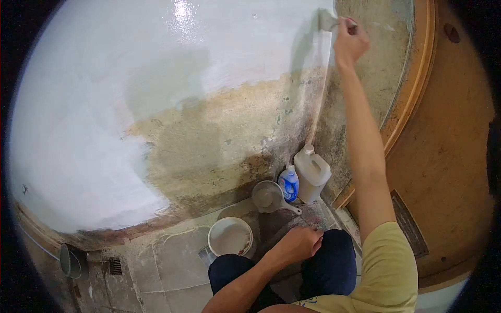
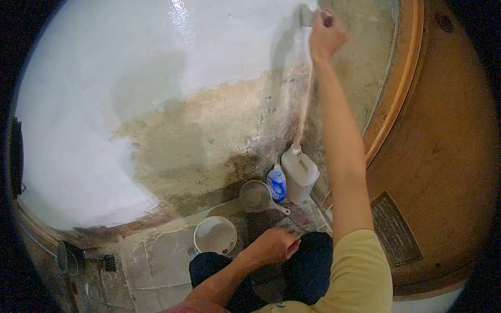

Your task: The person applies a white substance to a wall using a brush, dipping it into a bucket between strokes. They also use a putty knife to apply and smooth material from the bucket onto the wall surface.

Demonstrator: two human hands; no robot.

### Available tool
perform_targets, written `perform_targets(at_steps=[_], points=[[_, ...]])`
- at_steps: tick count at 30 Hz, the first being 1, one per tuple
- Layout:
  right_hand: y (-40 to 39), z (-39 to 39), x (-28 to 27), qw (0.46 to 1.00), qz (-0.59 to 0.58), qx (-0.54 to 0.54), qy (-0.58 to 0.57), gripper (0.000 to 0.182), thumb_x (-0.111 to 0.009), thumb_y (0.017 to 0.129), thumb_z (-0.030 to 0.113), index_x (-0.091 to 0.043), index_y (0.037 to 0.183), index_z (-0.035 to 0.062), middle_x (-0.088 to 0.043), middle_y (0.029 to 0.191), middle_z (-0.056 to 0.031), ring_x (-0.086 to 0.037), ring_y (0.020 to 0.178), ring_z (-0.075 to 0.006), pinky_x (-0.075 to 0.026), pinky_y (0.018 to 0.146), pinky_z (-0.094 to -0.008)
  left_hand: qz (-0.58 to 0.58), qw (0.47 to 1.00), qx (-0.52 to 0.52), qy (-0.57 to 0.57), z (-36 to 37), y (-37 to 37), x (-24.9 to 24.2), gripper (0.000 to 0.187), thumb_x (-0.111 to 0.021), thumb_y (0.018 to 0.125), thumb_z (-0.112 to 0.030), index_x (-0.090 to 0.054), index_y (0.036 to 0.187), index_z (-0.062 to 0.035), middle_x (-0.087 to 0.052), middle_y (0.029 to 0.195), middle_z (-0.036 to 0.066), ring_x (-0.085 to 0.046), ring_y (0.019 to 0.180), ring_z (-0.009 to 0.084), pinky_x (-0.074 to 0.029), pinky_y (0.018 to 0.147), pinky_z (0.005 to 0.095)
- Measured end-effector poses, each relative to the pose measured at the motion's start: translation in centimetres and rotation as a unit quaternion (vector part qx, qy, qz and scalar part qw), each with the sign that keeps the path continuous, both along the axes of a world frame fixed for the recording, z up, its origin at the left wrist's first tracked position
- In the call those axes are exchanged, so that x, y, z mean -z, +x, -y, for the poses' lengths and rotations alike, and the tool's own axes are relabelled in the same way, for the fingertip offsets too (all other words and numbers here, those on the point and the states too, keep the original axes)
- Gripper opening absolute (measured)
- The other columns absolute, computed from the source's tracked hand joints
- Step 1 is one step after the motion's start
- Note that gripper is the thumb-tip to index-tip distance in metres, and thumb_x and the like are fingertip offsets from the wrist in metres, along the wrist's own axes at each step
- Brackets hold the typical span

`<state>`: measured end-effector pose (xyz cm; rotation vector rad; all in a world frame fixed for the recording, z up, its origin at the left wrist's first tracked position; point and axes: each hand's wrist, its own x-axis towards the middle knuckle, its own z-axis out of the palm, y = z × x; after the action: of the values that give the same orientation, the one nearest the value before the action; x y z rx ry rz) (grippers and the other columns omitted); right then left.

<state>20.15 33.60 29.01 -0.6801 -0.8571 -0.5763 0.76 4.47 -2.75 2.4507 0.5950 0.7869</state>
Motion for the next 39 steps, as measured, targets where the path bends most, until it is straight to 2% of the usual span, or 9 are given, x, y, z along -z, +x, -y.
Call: perform_targets(at_steps=[10,12,16,18,20,25,27,33,39], points=[[-17.5,7.1,3.3,0.969,0.154,-0.176,0.082,0.01,-0.069,0.078,0.004,-0.068,0.087,-0.0002,-0.07,0.08,-0.0083,-0.067,0.067,-0.0128,-0.054,0.058,-0.0245,-0.032,0.999,-0.006,-0.013,0.3,1.6,0.5,0.015,-0.059,0.086,-0.014,-0.062,0.097,-0.0037,-0.063,0.075,0.02,-0.062,0.069,0.0408,-0.05,0.063,0.0493],[-17.9,7.8,2.2,0.851,0.052,-0.521,0.032,0.008,-0.068,0.079,0.0,-0.065,0.086,-0.0044,-0.067,0.076,-0.0094,-0.066,0.068,-0.0139,-0.056,0.061,-0.0251,-0.046,0.999,0.001,-0.009,0.4,1.5,-0.2,0.013,-0.058,0.087,-0.015,-0.061,0.093,-0.0032,-0.063,0.077,0.02,-0.062,0.072,0.0407,-0.05,0.064,0.0496],[-15.2,5.8,-0.4,0.756,-0.054,-0.647,0.081,0.01,-0.067,0.08,-0.003,-0.06,0.085,-0.0083,-0.064,0.079,-0.0109,-0.066,0.071,-0.0189,-0.06,0.064,-0.029,-0.108,0.994,-0.005,-0.028,0.7,1.0,-0.8,0.013,-0.057,0.088,-0.016,-0.059,0.09,-0.0028,-0.063,0.078,0.02,-0.062,0.073,0.0403,-0.05,0.065,0.0497],[-11.8,1.2,-0.4,0.776,-0.074,-0.623,0.07,0.019,-0.069,0.085,0.008,-0.063,0.097,-0.0048,-0.067,0.09,-0.0137,-0.066,0.077,-0.019,-0.059,0.066,-0.0323,-0.06,0.998,-0.014,-0.003,0.7,0.8,-0.5,0.015,-0.057,0.088,-0.017,-0.059,0.089,-0.0027,-0.062,0.075,0.02,-0.062,0.072,0.0405,-0.05,0.065,0.0501],[-7.9,1.3,-1.5,0.783,-0.108,-0.604,0.102,0.012,-0.067,0.08,-0.007,-0.056,0.085,-0.0093,-0.061,0.09,-0.0138,-0.064,0.079,-0.0225,-0.064,0.073,-0.0352,-0.064,0.998,-0.013,0.0,0.7,0.5,-0.1,0.015,-0.057,0.088,-0.018,-0.059,0.089,-0.0025,-0.063,0.076,0.02,-0.062,0.072,0.0407,-0.05,0.065,0.0504],[1.9,-0.1,-1.1,0.846,-0.173,-0.5,0.075,0.012,-0.067,0.08,-0.009,-0.055,0.084,-0.0085,-0.061,0.091,-0.0152,-0.064,0.079,-0.024,-0.064,0.074,-0.0373,-0.09,0.996,-0.019,-0.015,1.0,-0.2,-1.3,0.016,-0.057,0.089,-0.019,-0.059,0.088,-0.0027,-0.063,0.076,0.02,-0.062,0.072,0.0411,-0.05,0.065,0.0509],[3.8,0.5,-0.7,0.935,-0.118,-0.332,0.042,0.01,-0.068,0.08,-0.004,-0.06,0.085,-0.0073,-0.064,0.085,-0.0122,-0.065,0.076,-0.0205,-0.06,0.069,-0.0296,-0.075,0.997,-0.011,0.0,0.9,-0.2,-0.8,0.016,-0.058,0.088,-0.019,-0.06,0.088,-0.0032,-0.063,0.075,0.019,-0.062,0.071,0.0406,-0.051,0.065,0.0507],[4.7,-0.8,-0.5,0.998,-0.016,-0.026,0.057,0.017,-0.072,0.078,0.013,-0.071,0.088,-0.0002,-0.068,0.069,-0.0078,-0.064,0.065,-0.0145,-0.05,0.061,-0.0299,-0.104,0.994,-0.017,-0.009,1.1,0.6,-1.3,0.016,-0.059,0.087,-0.019,-0.06,0.089,-0.0035,-0.063,0.075,0.019,-0.063,0.072,0.0392,-0.051,0.065,0.0493],[-2.4,1.5,1.7,0.997,0.035,-0.071,-0.015,0.023,-0.075,0.078,0.014,-0.072,0.098,0.0025,-0.071,0.077,-0.0048,-0.063,0.067,-0.0115,-0.049,0.064,-0.0258,-0.118,0.993,-0.006,-0.021,0.8,1.5,-0.4,0.016,-0.06,0.085,-0.018,-0.06,0.09,-0.003,-0.064,0.079,0.018,-0.063,0.075,0.0388,-0.051,0.067,0.0481]])
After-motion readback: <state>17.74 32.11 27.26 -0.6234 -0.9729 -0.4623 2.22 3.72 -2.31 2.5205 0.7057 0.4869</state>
